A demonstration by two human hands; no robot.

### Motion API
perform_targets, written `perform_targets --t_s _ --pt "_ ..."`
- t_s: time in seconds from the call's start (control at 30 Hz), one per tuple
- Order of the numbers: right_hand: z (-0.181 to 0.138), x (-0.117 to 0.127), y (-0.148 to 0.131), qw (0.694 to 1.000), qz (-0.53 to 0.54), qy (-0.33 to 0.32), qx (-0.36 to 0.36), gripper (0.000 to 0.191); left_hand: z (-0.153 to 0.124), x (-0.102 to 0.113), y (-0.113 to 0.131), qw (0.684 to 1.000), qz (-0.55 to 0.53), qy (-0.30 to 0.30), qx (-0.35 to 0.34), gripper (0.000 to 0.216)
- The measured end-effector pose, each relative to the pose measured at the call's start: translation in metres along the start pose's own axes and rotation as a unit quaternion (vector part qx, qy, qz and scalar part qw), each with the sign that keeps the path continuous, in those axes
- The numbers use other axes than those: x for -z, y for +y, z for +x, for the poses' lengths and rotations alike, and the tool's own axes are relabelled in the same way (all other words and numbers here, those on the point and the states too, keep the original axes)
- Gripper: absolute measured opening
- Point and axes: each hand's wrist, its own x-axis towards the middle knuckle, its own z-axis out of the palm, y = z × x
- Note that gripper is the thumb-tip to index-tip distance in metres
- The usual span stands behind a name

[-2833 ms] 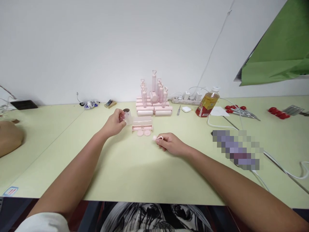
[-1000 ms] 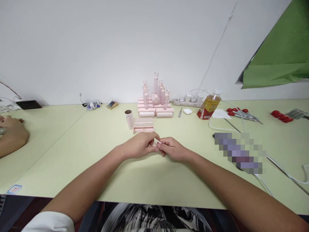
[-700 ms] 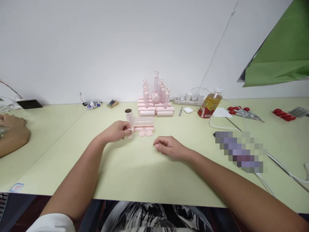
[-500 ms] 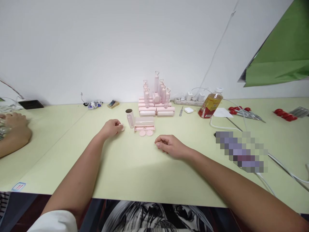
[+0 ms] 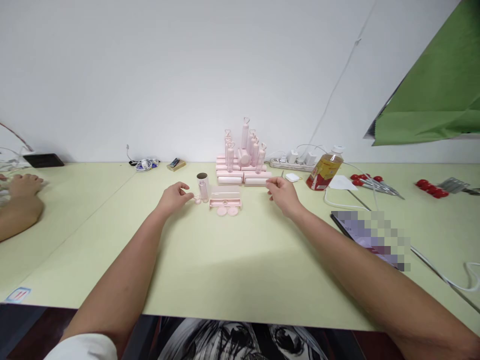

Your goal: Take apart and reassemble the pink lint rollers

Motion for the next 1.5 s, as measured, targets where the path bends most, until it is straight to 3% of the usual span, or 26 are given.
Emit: perform_targets --t_s 0.13,0.23,0.27,0.33,0.43,0.57,0.67,0.8,0.83,0.97,1.1,1.23,1.3,1.4,1.5 --pt "0.045 0.008 -0.016 0.992 -0.037 0.103 0.065 0.022 -0.003 0.004 0.005 0.996 -0.034 0.080 -0.011 0.022" --pt "0.079 0.013 -0.051 0.980 -0.059 0.134 0.136 0.026 -0.004 0.002 0.007 0.990 -0.063 0.127 -0.020 0.018" --pt "0.091 0.013 -0.064 0.968 -0.090 0.132 0.192 0.026 -0.004 0.001 0.008 0.987 -0.072 0.139 -0.022 0.016" --pt "0.116 0.012 -0.090 0.950 -0.156 0.082 0.258 0.029 -0.004 0.000 0.009 0.983 -0.087 0.163 -0.022 0.014" --pt "0.152 0.003 -0.117 0.948 -0.239 0.001 0.213 0.049 -0.005 -0.002 0.010 0.974 -0.107 0.201 -0.019 0.013" --pt "0.183 -0.019 -0.124 0.924 -0.333 -0.047 0.181 0.066 -0.008 -0.007 0.012 0.963 -0.130 0.234 -0.033 0.014" --pt "0.193 -0.035 -0.119 0.920 -0.351 -0.038 0.168 0.054 -0.011 -0.011 0.014 0.958 -0.141 0.247 -0.039 0.014" --pt "0.196 -0.044 -0.119 0.942 -0.259 0.036 0.211 0.009 -0.018 -0.012 0.019 0.954 -0.138 0.259 -0.056 0.015" --pt "0.195 -0.042 -0.122 0.944 -0.242 0.046 0.217 0.008 -0.020 -0.011 0.021 0.955 -0.134 0.259 -0.061 0.016" --pt "0.182 -0.019 -0.145 0.947 -0.189 0.080 0.246 0.017 -0.031 -0.012 0.032 0.958 -0.111 0.253 -0.078 0.019" --pt "0.142 0.022 -0.168 0.954 -0.036 0.082 0.288 0.013 -0.044 -0.021 0.048 0.957 -0.147 0.216 -0.125 0.019" --pt "0.072 0.059 -0.164 0.950 0.126 0.082 0.273 0.014 -0.058 -0.037 0.074 0.953 -0.270 0.064 -0.121 0.026" --pt "0.033 0.068 -0.150 0.953 0.187 0.080 0.223 0.019 -0.066 -0.047 0.089 0.937 -0.335 -0.032 -0.093 0.036" --pt "-0.018 0.067 -0.120 0.954 0.263 0.074 0.125 0.029 -0.078 -0.066 0.108 0.894 -0.413 -0.156 -0.075 0.049" --pt "-0.052 0.055 -0.087 0.930 0.348 0.077 0.093 0.038 -0.089 -0.083 0.122 0.826 -0.502 -0.246 -0.074 0.052"
